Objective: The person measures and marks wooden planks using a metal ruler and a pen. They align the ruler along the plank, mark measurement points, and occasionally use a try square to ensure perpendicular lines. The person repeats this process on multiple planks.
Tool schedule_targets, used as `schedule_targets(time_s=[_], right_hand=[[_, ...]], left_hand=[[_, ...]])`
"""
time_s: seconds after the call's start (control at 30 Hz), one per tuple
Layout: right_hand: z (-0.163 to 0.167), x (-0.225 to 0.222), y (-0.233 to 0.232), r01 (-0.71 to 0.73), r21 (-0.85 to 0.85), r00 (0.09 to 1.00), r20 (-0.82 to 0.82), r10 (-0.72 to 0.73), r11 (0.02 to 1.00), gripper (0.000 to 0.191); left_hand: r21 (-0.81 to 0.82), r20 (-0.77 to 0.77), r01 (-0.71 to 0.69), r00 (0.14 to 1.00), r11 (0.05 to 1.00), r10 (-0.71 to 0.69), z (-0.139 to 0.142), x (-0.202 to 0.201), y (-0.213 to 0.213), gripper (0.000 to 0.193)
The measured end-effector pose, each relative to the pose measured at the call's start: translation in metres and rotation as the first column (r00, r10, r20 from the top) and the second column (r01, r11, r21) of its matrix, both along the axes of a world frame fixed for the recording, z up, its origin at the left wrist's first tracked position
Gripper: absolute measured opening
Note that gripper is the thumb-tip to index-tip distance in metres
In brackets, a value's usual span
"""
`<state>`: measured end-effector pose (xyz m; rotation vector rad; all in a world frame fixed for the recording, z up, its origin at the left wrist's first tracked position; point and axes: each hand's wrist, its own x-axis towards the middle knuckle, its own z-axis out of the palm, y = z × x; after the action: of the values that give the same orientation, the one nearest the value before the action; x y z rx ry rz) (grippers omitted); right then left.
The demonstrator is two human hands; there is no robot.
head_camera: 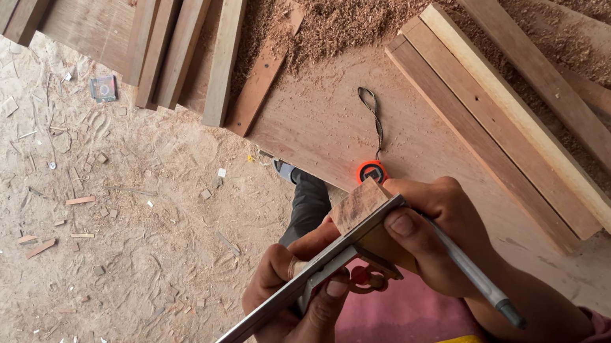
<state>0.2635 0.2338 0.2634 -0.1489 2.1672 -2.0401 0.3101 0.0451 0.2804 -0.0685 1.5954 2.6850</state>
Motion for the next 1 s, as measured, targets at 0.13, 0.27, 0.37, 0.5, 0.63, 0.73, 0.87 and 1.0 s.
schedule_targets(time_s=[0.13, 0.27, 0.37, 0.5, 0.63, 0.73, 0.87, 1.0], right_hand=[[0.003, 0.0, -0.004, -0.011, -0.05, 1.0, 0.02, 0.012, 0.999, 0.064], [0.011, -0.002, -0.01, -0.028, -0.145, 0.996, 0.076, 0.039, 0.989, 0.064], [0.019, -0.002, -0.015, -0.05, -0.302, 0.994, 0.079, 0.077, 0.952, 0.065], [0.022, -0.004, -0.018, -0.053, -0.245, 0.995, 0.073, 0.073, 0.968, 0.066], [0.018, -0.008, -0.019, -0.024, -0.153, 0.998, 0.058, 0.034, 0.988, 0.066], [0.017, -0.009, -0.02, -0.042, -0.14, 0.998, 0.05, 0.05, 0.989, 0.068], [0.02, -0.011, -0.018, -0.062, -0.19, 0.995, 0.061, 0.075, 0.98, 0.069], [0.024, -0.015, -0.015, -0.064, -0.225, 0.993, 0.083, 0.085, 0.972, 0.07]], left_hand=[[-0.053, 0.015, -0.027, 1.0, 0.998, 0.027, 0.005, 0.001, -0.002, 0.026], [0.035, 0.061, -0.022, 0.998, 0.999, 0.02, 0.008, 0.002, -0.002, 0.027], [0.003, 0.041, -0.045, 0.998, 0.999, 0.045, 0.006, 0.001, -0.003, 0.027], [-0.09, 0.001, -0.079, 0.997, 0.993, 0.079, 0.001, 0.001, -0.004, 0.029], [-0.106, 0.017, -0.104, 0.994, 0.989, 0.106, -0.007, 0.003, -0.006, 0.032], [-0.151, 0.057, -0.125, 0.989, 0.981, 0.135, -0.013, 0.004, -0.009, 0.034], [-0.149, 0.049, -0.112, 0.992, 0.982, 0.12, -0.014, 0.001, -0.008, 0.033], [-0.098, 0.011, -0.089, 0.996, 0.991, 0.091, -0.006, -0.007, -0.002, 0.032]])
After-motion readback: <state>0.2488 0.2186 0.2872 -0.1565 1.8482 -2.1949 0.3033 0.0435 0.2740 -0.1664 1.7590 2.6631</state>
